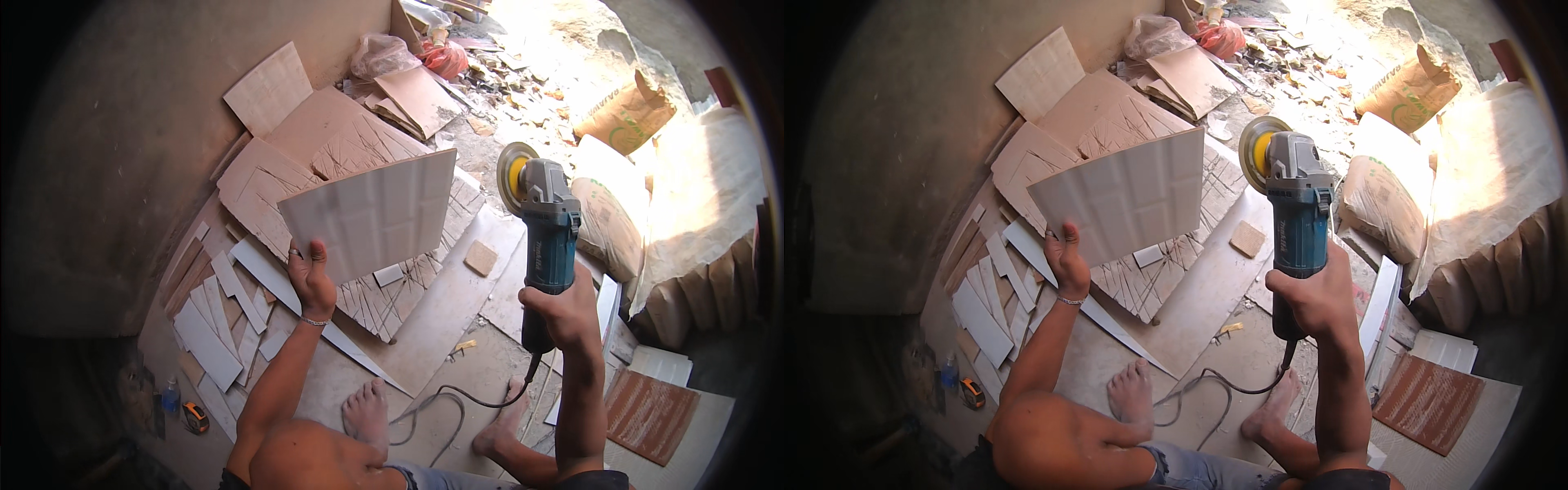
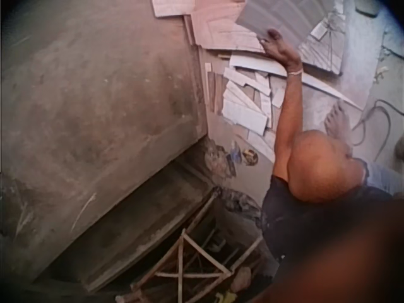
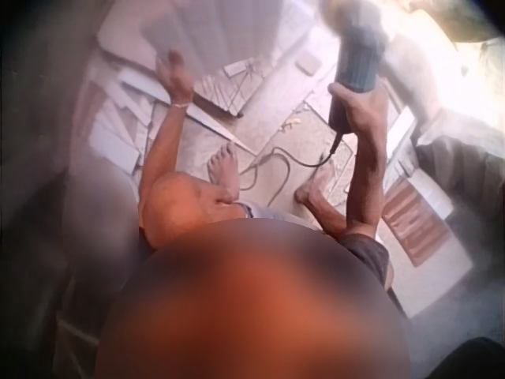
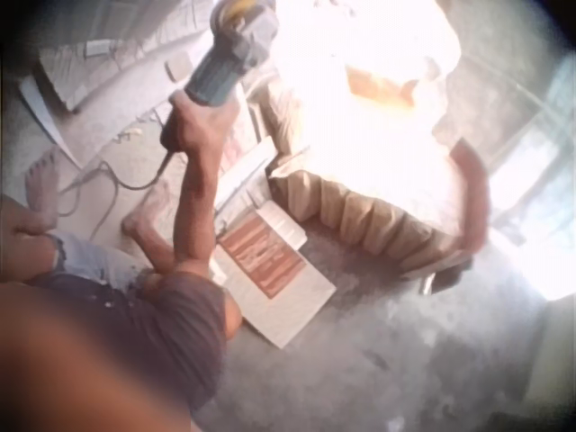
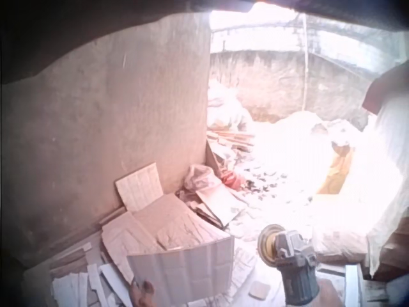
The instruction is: The person uses an angle grinder to cut white ceramic tiles into smaller rectangular pieces. They position the tile, cut along a line, and then separate the pieces, repeating the process with another tile.
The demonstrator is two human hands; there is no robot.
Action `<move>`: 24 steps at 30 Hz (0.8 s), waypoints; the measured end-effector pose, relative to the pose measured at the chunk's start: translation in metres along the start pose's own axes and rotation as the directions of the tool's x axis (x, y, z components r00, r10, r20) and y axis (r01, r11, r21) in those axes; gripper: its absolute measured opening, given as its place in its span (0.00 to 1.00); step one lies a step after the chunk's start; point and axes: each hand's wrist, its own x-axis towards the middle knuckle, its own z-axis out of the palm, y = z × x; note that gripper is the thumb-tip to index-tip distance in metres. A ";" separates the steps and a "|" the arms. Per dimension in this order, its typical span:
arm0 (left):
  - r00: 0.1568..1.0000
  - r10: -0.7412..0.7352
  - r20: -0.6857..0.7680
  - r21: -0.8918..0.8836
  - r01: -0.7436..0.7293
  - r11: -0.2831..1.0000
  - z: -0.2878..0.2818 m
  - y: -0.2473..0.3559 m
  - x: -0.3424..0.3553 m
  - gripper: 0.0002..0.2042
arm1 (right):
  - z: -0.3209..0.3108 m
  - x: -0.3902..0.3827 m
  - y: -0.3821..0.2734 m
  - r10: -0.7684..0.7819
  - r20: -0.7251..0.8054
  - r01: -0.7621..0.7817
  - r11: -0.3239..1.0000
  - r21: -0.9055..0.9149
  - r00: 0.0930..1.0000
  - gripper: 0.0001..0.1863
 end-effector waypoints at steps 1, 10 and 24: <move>1.000 0.024 -0.016 0.002 -0.024 1.000 0.004 0.001 -0.002 0.26 | -0.004 0.003 -0.002 -0.001 0.024 0.001 1.000 -0.008 1.000 0.18; 0.994 0.107 -0.003 0.084 -0.106 0.991 -0.001 -0.011 -0.011 0.29 | -0.025 0.021 -0.009 0.037 0.086 -0.027 0.993 -0.111 0.996 0.16; 0.989 0.148 -0.025 0.069 -0.146 0.987 -0.002 -0.018 -0.007 0.24 | -0.034 0.025 -0.021 0.107 0.154 -0.074 0.976 -0.204 0.982 0.17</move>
